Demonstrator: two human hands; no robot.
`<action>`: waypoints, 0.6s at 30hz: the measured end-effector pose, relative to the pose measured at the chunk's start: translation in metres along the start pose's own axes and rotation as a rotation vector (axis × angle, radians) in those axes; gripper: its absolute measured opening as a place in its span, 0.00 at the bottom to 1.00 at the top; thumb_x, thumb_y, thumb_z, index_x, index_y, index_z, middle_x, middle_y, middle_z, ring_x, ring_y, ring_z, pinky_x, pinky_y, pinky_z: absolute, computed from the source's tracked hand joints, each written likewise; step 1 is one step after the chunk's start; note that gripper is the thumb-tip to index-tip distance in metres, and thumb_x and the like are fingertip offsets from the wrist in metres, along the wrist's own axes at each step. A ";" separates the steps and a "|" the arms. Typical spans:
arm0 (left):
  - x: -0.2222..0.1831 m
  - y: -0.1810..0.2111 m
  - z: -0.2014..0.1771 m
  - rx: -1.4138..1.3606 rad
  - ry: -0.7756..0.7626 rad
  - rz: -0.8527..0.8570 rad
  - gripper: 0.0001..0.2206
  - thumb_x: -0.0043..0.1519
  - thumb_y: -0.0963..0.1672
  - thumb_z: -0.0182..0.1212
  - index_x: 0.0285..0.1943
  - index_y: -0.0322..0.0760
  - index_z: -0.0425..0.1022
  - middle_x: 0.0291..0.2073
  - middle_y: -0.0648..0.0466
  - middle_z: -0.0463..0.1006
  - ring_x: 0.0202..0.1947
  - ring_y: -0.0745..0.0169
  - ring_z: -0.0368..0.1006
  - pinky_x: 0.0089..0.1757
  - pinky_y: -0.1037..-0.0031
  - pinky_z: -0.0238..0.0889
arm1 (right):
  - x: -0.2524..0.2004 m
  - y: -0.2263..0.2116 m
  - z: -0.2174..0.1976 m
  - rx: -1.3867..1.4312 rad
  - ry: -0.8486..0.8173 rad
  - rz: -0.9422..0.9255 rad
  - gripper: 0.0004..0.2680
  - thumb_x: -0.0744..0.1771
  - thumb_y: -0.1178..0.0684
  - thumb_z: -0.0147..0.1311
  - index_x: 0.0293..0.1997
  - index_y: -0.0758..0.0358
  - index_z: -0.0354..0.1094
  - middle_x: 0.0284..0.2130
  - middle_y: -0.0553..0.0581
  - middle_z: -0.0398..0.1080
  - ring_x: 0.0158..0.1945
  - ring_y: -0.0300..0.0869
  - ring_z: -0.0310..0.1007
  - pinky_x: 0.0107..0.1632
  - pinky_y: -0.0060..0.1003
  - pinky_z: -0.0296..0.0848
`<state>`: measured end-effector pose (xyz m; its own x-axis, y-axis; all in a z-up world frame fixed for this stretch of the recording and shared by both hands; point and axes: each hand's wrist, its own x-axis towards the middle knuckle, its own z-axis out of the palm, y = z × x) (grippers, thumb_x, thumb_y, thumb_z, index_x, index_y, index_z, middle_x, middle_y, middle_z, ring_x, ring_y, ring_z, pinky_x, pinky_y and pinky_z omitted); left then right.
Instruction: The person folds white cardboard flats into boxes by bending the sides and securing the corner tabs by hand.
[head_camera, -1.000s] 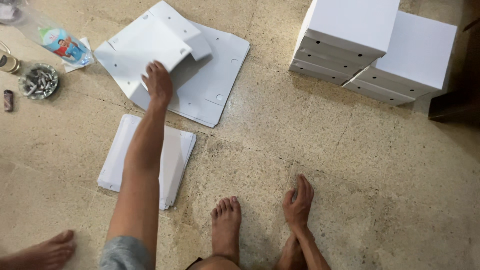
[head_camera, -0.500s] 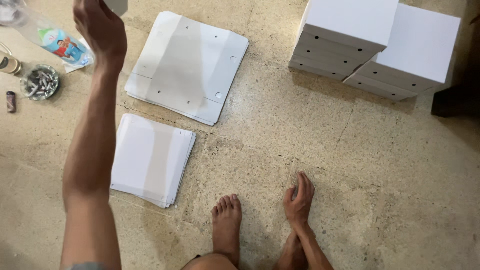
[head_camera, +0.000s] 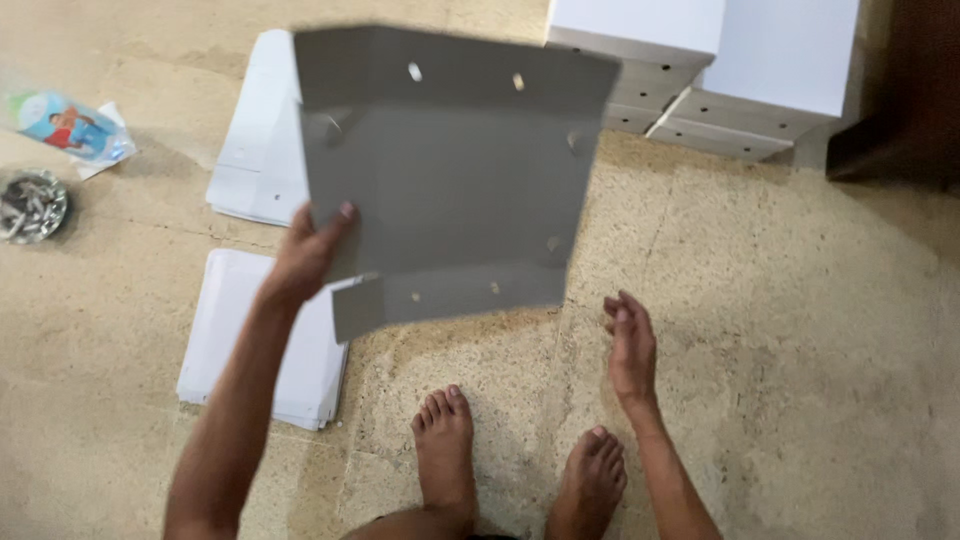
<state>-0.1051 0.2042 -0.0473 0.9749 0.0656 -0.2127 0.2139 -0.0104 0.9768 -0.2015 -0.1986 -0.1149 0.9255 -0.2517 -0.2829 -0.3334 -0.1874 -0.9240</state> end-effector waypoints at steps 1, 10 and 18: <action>-0.003 -0.013 0.011 0.004 -0.015 -0.006 0.18 0.68 0.47 0.57 0.64 0.36 0.69 0.48 0.43 0.76 0.52 0.45 0.72 0.54 0.41 0.61 | 0.003 -0.002 -0.006 0.003 0.013 0.010 0.21 0.71 0.41 0.38 0.67 0.68 0.55 0.58 0.69 0.64 0.65 0.57 0.63 0.63 0.50 0.64; -0.015 -0.071 0.085 0.166 -0.303 -0.510 0.29 0.62 0.48 0.62 0.69 0.26 0.64 0.58 0.28 0.72 0.60 0.28 0.67 0.57 0.41 0.58 | 0.023 0.025 -0.038 -0.113 0.010 0.130 0.22 0.71 0.45 0.44 0.71 0.67 0.46 0.60 0.70 0.62 0.65 0.58 0.62 0.64 0.53 0.65; 0.036 -0.156 0.085 1.151 -0.274 -0.274 0.22 0.59 0.54 0.59 0.52 0.36 0.75 0.41 0.38 0.80 0.45 0.36 0.78 0.44 0.47 0.71 | 0.027 0.030 -0.038 -0.061 0.067 0.293 0.23 0.70 0.44 0.48 0.71 0.65 0.51 0.60 0.72 0.61 0.66 0.58 0.61 0.63 0.52 0.66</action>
<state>-0.0978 0.1233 -0.2099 0.8397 -0.0073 -0.5430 0.2090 -0.9186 0.3355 -0.1936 -0.2466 -0.1402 0.7753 -0.3655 -0.5151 -0.5961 -0.1538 -0.7880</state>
